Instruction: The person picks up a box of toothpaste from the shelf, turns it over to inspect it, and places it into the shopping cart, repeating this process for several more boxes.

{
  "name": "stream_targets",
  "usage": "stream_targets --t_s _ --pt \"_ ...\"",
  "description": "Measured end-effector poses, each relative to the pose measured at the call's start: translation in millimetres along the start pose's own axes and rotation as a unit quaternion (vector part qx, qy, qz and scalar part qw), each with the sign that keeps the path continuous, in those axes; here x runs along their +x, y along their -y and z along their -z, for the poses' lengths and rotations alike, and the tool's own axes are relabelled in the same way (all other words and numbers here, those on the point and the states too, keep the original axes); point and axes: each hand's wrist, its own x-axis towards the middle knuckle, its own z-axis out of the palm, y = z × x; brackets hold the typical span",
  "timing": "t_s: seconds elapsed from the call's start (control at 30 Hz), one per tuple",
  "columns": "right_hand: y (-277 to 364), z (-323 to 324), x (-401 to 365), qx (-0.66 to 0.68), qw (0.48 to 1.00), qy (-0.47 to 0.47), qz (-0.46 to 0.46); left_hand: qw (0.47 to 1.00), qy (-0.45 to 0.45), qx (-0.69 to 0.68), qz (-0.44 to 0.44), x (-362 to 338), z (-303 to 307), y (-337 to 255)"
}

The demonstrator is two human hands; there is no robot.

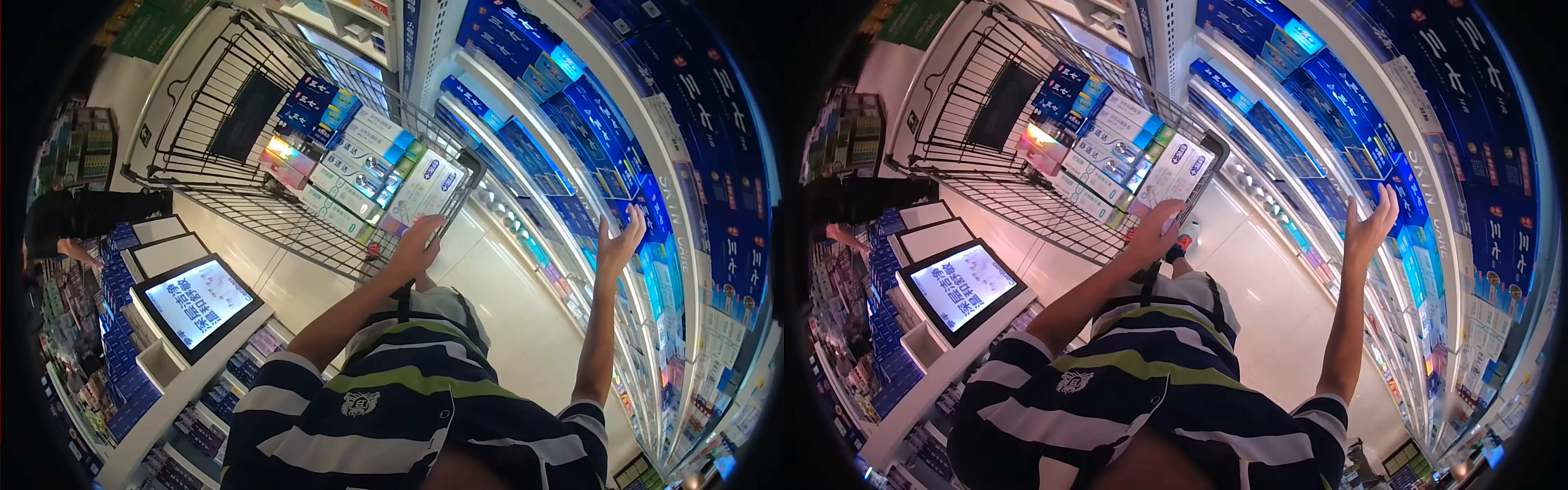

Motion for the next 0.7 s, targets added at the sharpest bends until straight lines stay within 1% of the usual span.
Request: stream_targets --t_s 0.03,0.1,0.13,0.17,0.2,0.27,0.3,0.33,0.37,0.43,0.47,0.53,0.57,0.6,0.63,0.67,0.7 --pt "4.5 -0.2 -11.3 -0.001 1.000 0.005 0.004 0.999 -0.014 -0.021 0.027 1.7 8.8 10.1" --pt "15.3 -3.5 -36.4 0.009 0.999 0.044 -0.015 0.997 -0.068 0.037 0.010 13.2 41.5 20.5" --pt "23.9 -4.6 -49.4 0.007 0.999 0.048 -0.012 0.995 -0.085 0.027 0.038 18.9 61.3 34.9" --pt "33.7 -4.3 -63.6 0.027 0.993 0.089 -0.067 0.989 -0.133 0.017 0.064 24.8 78.6 56.5" --pt "41.2 -4.3 -77.6 0.045 0.983 0.128 -0.122 0.978 -0.170 0.003 0.121 31.6 100.2 73.7" --pt "53.4 -6.5 -108.2 0.070 0.969 0.170 -0.166 0.939 -0.278 -0.086 0.183 51.5 143.7 117.5" --pt "60.8 -7.3 -124.1 0.074 0.965 0.184 -0.173 0.904 -0.330 -0.161 0.217 60.8 163.9 149.0" --pt "78.3 -3.6 -134.5 0.064 0.953 0.207 -0.210 0.859 -0.379 -0.233 0.252 66.6 181.5 181.0" --pt "88.0 -2.0 -149.1 0.062 0.944 0.224 -0.233 0.858 -0.376 -0.236 0.257 71.8 200.5 206.1" --pt "107.2 1.5 -177.7 0.046 0.923 0.267 -0.272 0.789 -0.328 -0.376 0.359 86.3 230.7 245.5" --pt "118.3 4.2 -189.3 0.029 0.914 0.291 -0.282 0.787 -0.325 -0.378 0.362 95.0 235.1 251.2" --pt "135.5 10.3 -214.8 0.026 0.901 0.311 -0.301 0.706 -0.380 -0.412 0.433 114.8 239.8 255.1" --pt "144.4 14.8 -222.9 0.022 0.900 0.312 -0.302 0.703 -0.352 -0.396 0.475 116.3 245.7 269.4" --pt "152.8 19.1 -230.9 0.011 0.890 0.331 -0.313 0.702 -0.349 -0.397 0.477 116.3 244.7 281.2" --pt "160.9 23.2 -238.5 0.000 0.879 0.348 -0.325 0.680 -0.376 -0.429 0.461 119.4 242.4 285.0" --pt "168.5 26.9 -244.3 -0.003 0.879 0.346 -0.328 0.655 -0.402 -0.461 0.444 120.9 239.1 295.4" --pt "174.6 30.4 -249.2 -0.005 0.870 0.347 -0.349 0.655 -0.390 -0.464 0.451 119.3 242.3 314.4"
